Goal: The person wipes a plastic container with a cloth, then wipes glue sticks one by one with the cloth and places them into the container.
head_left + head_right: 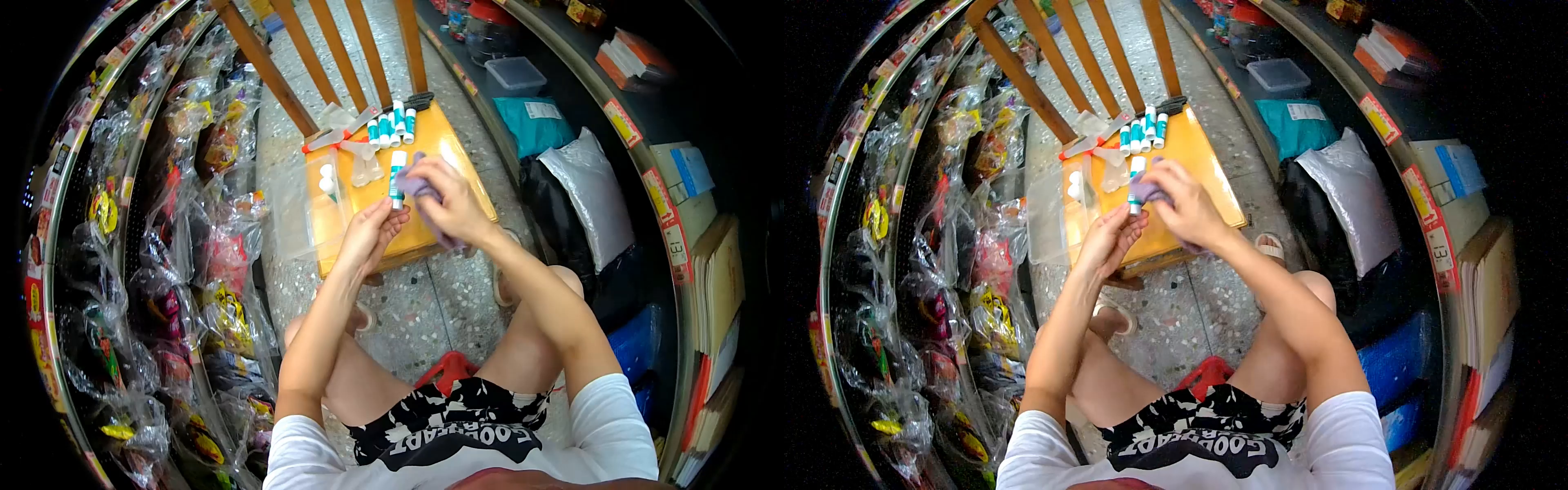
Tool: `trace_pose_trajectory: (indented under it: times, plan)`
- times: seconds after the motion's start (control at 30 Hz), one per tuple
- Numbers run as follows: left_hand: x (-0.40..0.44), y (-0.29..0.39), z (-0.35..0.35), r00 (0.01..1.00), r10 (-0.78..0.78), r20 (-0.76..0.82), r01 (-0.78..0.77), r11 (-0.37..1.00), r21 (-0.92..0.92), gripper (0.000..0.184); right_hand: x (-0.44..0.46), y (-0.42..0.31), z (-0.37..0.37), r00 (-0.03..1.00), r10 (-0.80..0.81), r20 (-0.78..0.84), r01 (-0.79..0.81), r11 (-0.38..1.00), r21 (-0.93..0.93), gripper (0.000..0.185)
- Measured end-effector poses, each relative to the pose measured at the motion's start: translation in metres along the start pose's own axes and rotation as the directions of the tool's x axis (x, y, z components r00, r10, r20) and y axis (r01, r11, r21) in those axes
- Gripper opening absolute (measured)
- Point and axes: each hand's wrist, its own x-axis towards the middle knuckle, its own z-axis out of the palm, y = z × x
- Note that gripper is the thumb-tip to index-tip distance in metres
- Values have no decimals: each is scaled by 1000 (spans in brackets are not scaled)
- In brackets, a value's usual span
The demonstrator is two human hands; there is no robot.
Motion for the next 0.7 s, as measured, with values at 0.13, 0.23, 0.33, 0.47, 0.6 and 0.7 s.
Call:
trace_pose_trajectory:
  times: [0.13,0.23,0.33,0.47,0.6,0.7]
  plan:
    - [-7,-3,6,997,50,58,-40,985,-165,24,-13,-13,11,987,-137,90,146,984,-107,33]
    - [-15,-2,14,997,77,23,-73,986,-147,25,-15,-15,19,988,-132,81,142,981,-135,35]
    - [-25,7,26,992,119,36,-116,990,-77,26,-11,-19,15,990,-112,86,123,983,-140,35]
    - [-20,-1,10,979,163,119,-165,986,13,28,-2,-18,13,994,-108,9,108,975,-196,32]
    - [-28,-4,10,982,161,103,-177,969,174,30,16,-11,6,992,-34,-120,15,987,-161,29]
    - [-30,-4,12,981,184,52,-192,947,258,32,20,-10,8,990,-17,-137,-3,989,-147,29]
